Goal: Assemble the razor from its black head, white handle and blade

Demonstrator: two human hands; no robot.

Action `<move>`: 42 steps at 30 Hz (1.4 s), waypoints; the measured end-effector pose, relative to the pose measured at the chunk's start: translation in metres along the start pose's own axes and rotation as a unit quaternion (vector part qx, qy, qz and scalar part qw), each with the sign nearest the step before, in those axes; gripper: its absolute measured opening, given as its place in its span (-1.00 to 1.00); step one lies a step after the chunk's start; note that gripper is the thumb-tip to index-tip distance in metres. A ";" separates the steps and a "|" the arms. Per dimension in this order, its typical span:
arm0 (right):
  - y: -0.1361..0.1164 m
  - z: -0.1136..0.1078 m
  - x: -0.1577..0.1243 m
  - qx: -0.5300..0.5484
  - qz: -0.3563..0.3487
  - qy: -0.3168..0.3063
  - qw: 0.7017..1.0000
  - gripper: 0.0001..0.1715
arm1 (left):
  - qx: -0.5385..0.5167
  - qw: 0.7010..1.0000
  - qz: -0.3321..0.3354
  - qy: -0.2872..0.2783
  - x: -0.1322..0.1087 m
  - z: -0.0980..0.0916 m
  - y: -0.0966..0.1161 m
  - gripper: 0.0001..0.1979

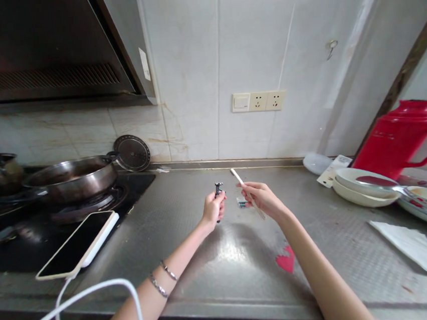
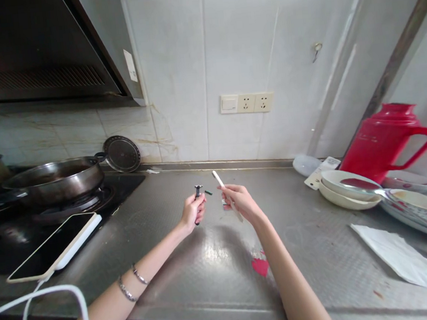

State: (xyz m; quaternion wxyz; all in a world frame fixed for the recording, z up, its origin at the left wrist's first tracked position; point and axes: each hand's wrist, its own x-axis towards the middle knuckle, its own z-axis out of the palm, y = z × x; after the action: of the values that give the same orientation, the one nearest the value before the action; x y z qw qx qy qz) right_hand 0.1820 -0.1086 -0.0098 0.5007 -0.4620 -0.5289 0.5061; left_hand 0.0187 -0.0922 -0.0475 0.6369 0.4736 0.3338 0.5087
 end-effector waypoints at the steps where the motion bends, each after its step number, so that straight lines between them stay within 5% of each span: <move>1: -0.002 0.001 -0.002 0.032 0.003 -0.007 0.999 -0.67 | 0.001 1.000 0.000 -0.004 0.000 -0.001 -0.001 -0.69; 6: 0.001 0.000 -0.001 0.106 -0.005 0.015 0.994 -0.64 | 0.003 1.000 -0.001 -0.022 0.002 -0.002 -0.004 -0.69; 13: 0.017 -0.005 0.009 0.016 -0.079 0.125 0.989 -0.48 | -0.014 1.000 0.011 -0.016 0.001 -0.002 0.000 -0.69; 20: 0.025 -0.005 0.006 -0.262 -0.153 0.171 0.938 -0.57 | -0.020 0.999 0.013 -0.024 0.002 -0.004 0.000 -0.72; 27: 0.029 0.000 0.002 -0.454 -0.116 0.157 0.869 -0.55 | -0.013 0.999 0.018 -0.034 0.001 -0.004 -0.003 -0.71; 37: 0.032 0.007 0.001 -0.413 -0.115 0.128 0.894 -0.56 | 0.001 0.999 0.007 -0.040 0.000 -0.003 -0.002 -0.70; 42: 0.015 0.023 -0.016 -0.311 -0.185 0.181 0.915 -0.50 | 0.011 1.000 0.004 -0.018 0.001 -0.003 -0.003 -0.69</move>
State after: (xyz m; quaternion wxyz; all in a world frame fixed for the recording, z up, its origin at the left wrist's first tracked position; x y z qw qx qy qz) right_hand 0.1603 -0.1257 -0.0259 0.5036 -0.5715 -0.6362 0.1222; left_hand 0.0170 -0.0902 -0.0512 0.6355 0.4909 0.3261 0.4988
